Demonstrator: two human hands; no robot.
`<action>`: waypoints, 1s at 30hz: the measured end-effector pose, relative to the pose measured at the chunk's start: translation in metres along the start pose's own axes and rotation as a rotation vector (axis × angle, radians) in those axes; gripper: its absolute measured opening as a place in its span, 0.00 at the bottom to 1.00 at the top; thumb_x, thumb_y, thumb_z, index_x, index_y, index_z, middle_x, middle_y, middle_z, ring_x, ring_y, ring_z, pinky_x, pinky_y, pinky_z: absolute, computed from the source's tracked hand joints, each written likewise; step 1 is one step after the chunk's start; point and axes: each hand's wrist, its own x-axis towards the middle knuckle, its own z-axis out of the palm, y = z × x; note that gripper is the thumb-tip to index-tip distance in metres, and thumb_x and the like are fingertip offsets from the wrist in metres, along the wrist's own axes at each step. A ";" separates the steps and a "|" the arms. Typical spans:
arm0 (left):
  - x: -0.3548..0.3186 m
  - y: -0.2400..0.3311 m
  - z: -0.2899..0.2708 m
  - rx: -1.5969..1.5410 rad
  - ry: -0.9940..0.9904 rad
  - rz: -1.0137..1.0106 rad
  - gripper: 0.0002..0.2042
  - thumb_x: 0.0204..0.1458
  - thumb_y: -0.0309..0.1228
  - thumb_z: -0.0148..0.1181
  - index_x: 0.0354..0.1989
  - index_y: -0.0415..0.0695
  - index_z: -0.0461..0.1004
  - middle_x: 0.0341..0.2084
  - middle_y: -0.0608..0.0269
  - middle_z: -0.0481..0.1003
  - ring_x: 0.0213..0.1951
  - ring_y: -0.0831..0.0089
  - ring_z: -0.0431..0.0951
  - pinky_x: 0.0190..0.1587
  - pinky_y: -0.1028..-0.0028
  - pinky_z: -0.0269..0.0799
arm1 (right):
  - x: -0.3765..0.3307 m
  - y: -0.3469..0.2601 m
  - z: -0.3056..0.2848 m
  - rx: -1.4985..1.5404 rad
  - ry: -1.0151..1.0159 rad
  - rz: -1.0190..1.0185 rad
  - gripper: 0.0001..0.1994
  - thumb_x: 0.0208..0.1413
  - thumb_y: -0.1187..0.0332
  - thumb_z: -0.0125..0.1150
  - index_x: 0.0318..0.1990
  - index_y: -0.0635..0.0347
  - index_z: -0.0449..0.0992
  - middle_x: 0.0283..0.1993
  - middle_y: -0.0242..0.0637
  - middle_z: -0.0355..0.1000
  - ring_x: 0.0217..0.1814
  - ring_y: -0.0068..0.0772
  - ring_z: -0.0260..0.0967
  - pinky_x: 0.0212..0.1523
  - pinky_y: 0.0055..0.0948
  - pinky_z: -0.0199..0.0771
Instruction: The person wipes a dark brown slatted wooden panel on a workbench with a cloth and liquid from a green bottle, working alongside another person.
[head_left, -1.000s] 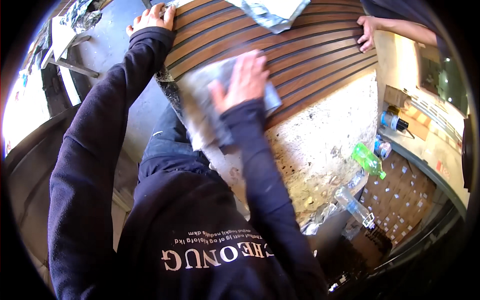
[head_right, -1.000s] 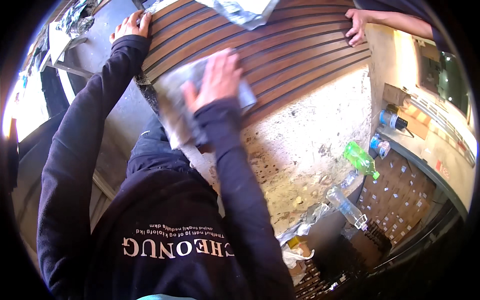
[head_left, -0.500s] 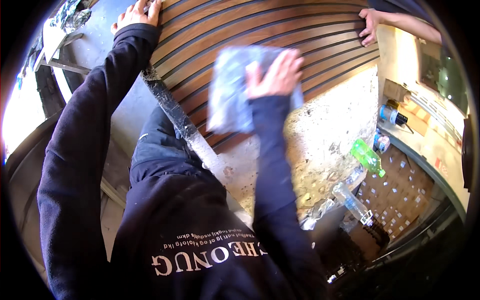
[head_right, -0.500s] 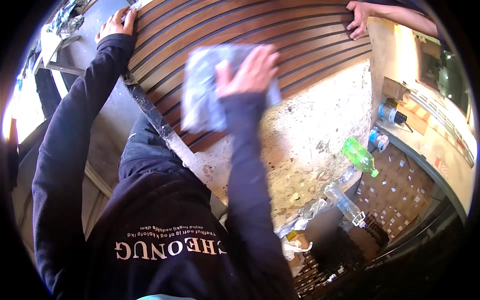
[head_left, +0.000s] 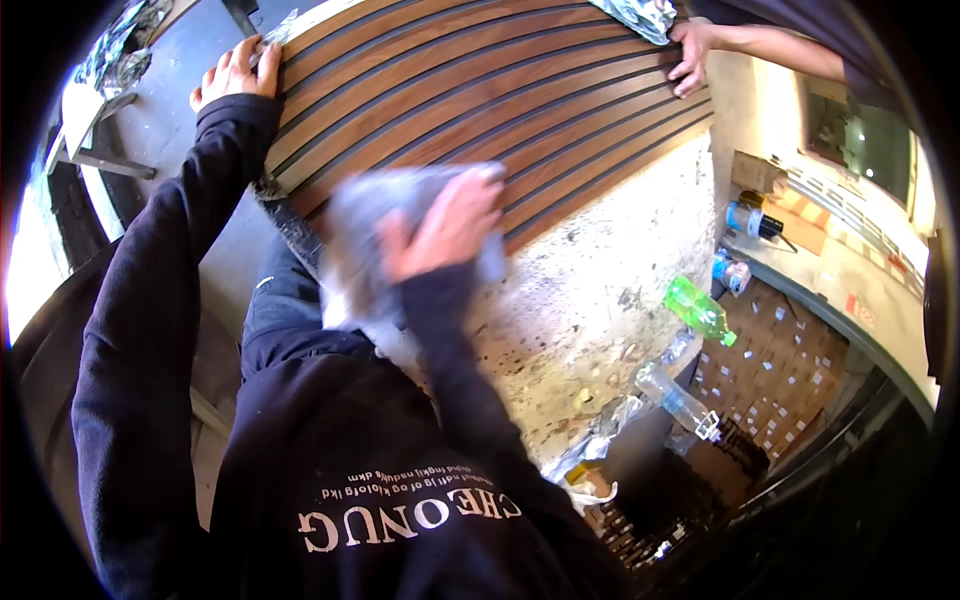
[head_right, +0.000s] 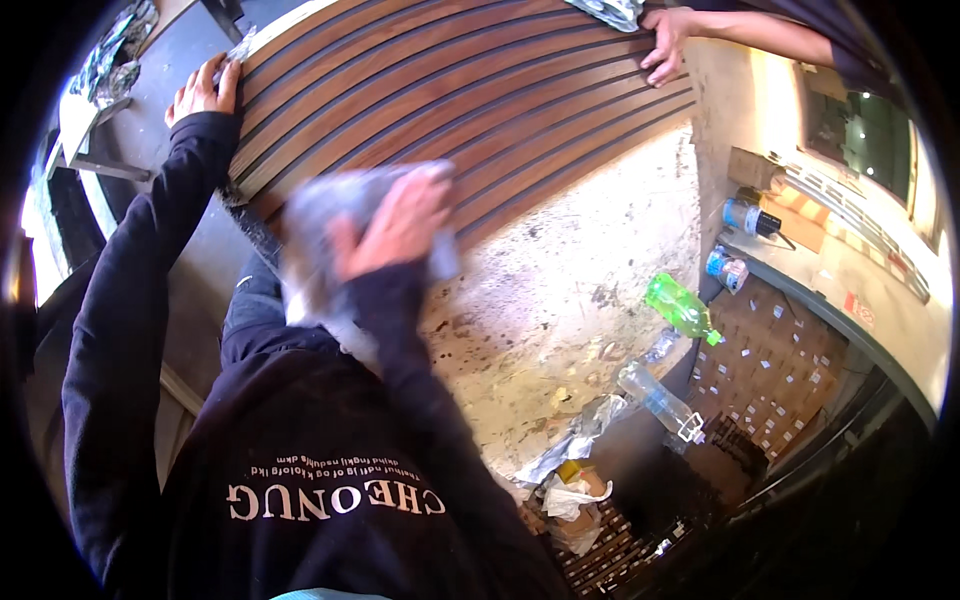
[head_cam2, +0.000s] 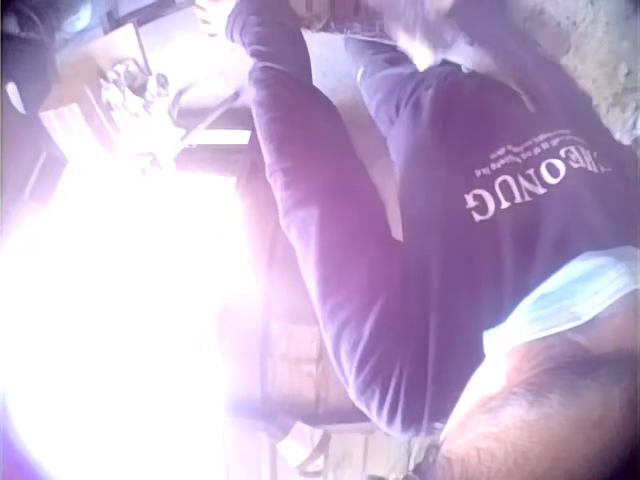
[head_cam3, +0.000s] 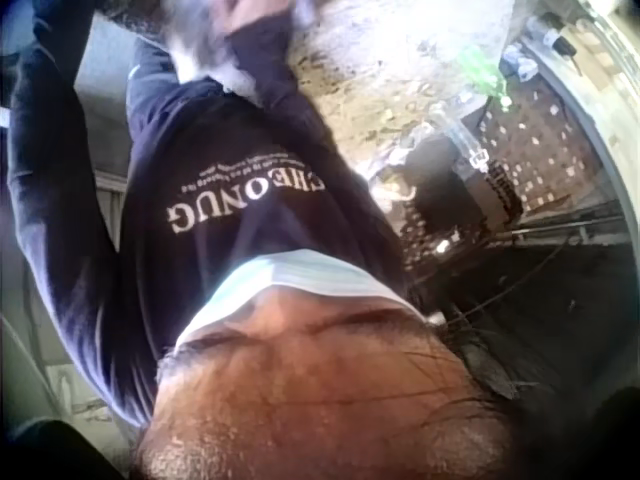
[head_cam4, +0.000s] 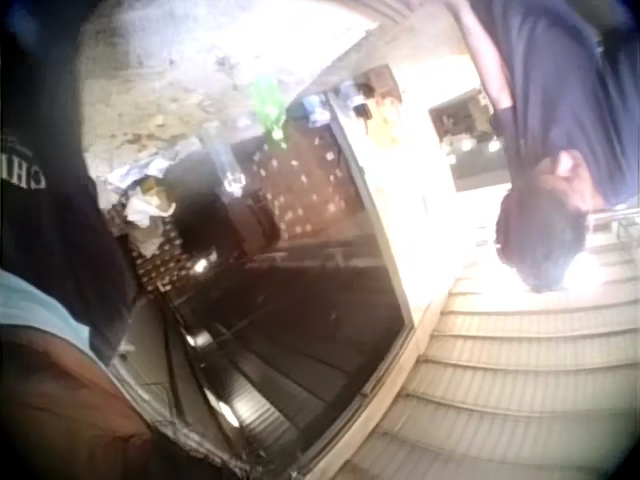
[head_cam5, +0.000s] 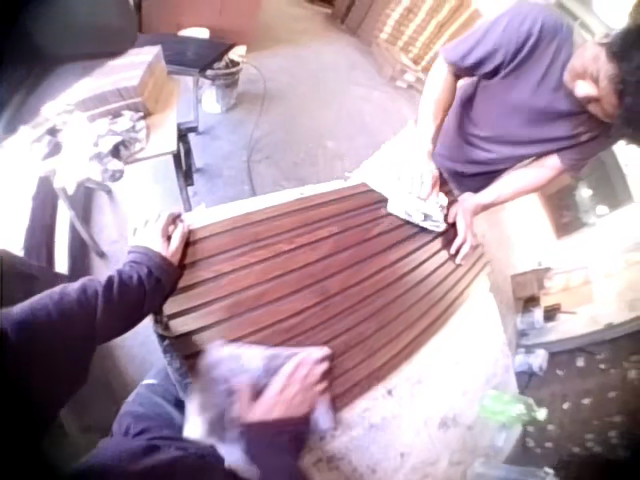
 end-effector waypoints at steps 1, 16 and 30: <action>-0.002 0.002 0.003 0.001 0.014 0.048 0.20 0.56 0.49 0.44 0.56 0.61 0.66 0.52 0.64 0.69 0.54 0.56 0.68 0.56 0.52 0.57 | -0.029 -0.026 0.000 0.019 -0.087 -0.095 0.48 0.53 0.36 0.38 0.64 0.77 0.46 0.68 0.65 0.42 0.71 0.64 0.37 0.67 0.57 0.37; -0.001 0.004 -0.019 -0.122 -0.056 -0.065 0.21 0.55 0.50 0.44 0.53 0.56 0.68 0.50 0.61 0.70 0.53 0.58 0.68 0.58 0.49 0.52 | 0.074 0.041 0.000 -0.096 0.094 -0.033 0.44 0.54 0.42 0.45 0.63 0.77 0.49 0.67 0.65 0.44 0.70 0.64 0.40 0.67 0.56 0.40; 0.000 0.015 -0.019 -0.090 -0.061 -0.035 0.22 0.56 0.51 0.42 0.53 0.54 0.69 0.51 0.59 0.70 0.56 0.58 0.65 0.60 0.49 0.49 | 0.103 0.053 0.014 -0.165 0.108 -0.060 0.41 0.54 0.47 0.42 0.64 0.77 0.46 0.68 0.67 0.40 0.71 0.66 0.34 0.66 0.59 0.37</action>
